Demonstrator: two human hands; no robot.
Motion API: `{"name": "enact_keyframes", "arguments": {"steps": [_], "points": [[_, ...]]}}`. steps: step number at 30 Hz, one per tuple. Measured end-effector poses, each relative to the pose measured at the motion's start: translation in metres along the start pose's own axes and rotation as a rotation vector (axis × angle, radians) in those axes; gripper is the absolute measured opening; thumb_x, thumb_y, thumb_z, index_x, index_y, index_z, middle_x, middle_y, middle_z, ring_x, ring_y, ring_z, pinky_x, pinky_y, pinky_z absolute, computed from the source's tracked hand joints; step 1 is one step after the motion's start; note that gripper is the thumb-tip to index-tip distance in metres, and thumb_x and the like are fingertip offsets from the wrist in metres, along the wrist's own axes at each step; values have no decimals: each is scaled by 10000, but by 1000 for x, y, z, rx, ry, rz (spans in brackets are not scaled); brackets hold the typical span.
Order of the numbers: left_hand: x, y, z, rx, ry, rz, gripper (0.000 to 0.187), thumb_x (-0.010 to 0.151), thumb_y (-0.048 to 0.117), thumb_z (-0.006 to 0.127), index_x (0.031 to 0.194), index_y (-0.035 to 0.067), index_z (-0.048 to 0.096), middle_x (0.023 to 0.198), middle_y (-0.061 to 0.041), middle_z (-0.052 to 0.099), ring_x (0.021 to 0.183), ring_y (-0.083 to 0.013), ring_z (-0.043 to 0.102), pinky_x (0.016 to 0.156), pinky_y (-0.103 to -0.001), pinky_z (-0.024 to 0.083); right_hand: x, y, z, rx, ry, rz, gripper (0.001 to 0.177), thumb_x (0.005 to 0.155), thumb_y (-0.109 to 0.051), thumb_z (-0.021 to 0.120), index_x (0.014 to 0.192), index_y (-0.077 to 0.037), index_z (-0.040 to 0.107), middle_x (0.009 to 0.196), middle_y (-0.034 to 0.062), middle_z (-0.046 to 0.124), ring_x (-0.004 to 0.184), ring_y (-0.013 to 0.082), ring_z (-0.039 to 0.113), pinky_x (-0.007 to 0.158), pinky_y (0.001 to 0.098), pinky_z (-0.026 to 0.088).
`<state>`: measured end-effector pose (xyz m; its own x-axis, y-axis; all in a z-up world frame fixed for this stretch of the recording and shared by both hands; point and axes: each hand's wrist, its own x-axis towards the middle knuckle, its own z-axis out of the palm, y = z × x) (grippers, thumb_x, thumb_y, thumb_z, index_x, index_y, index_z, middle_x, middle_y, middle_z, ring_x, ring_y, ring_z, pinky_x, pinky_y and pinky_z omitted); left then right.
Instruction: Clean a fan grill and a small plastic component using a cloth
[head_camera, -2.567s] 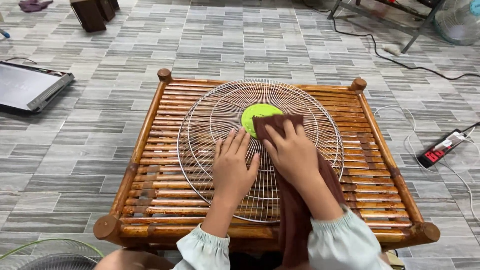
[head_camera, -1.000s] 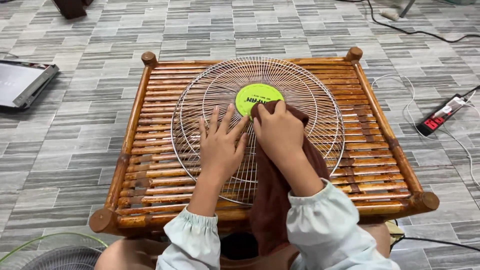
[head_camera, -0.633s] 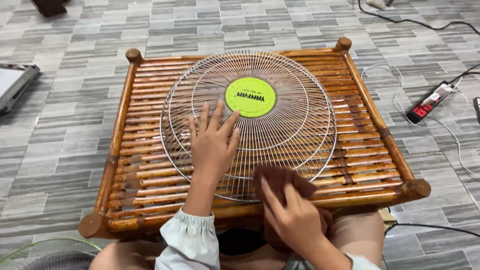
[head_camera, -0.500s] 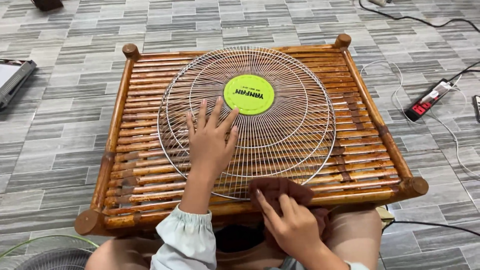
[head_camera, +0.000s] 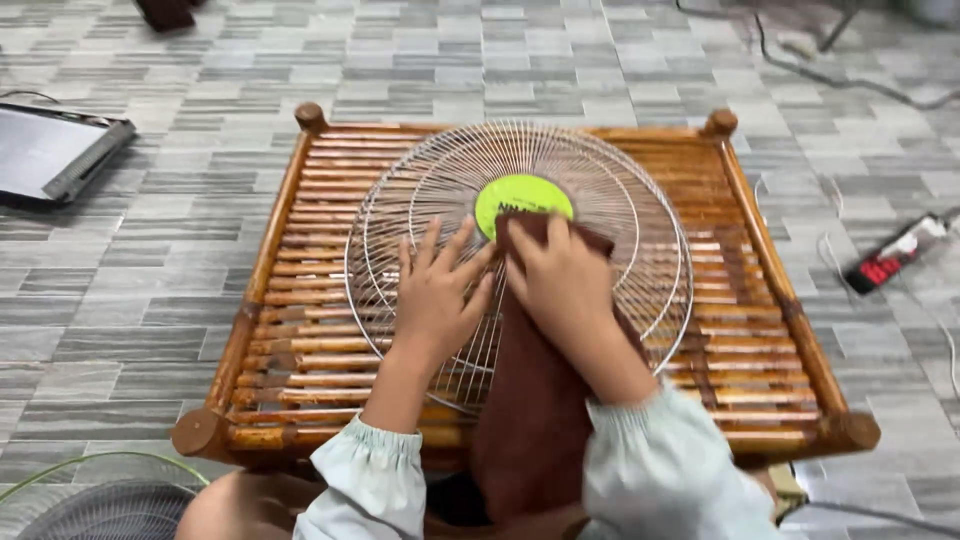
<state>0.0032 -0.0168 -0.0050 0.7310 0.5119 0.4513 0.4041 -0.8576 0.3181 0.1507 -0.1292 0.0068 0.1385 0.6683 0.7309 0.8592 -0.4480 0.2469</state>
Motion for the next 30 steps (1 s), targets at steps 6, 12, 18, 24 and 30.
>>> {"name": "enact_keyframes", "arguments": {"steps": [6,12,18,24,30], "points": [[11,-25,10,22,5,85,423,956,467,509,1366,433,610,1539,6,488,1469,-383,333,1147,-672,211,-131,-2,-62,160,-170,-118,575,858,-533,605,1419,-411,578,1091,137,652,807,251,718,552,343,589],[8,-22,14,25,-4,107,427,943,451,525,1359,415,615,1533,15,494,1456,-389,345,1128,-688,236,-179,5,-51,184,-159,-11,469,865,-540,558,1328,-509,628,842,-21,567,568,168,623,509,263,563],[9,-22,6,15,-9,90,412,942,456,513,1335,422,633,1517,29,511,1457,-401,341,1130,-696,221,-33,18,-22,134,-210,100,405,914,-536,590,1308,-467,654,936,48,620,614,284,716,510,410,592],[9,-27,5,-46,-5,83,417,945,459,517,1341,408,635,1520,24,512,1465,-413,321,1131,-698,210,23,14,26,68,-245,79,318,889,-547,637,1132,-391,769,957,41,653,622,289,733,510,412,582],[14,-46,-1,-58,4,170,390,955,470,532,1333,450,628,1508,58,528,1450,-375,381,1146,-669,240,-77,4,-53,105,-188,-117,492,935,-478,558,1427,-457,572,1050,102,650,723,275,741,538,395,595]]}}
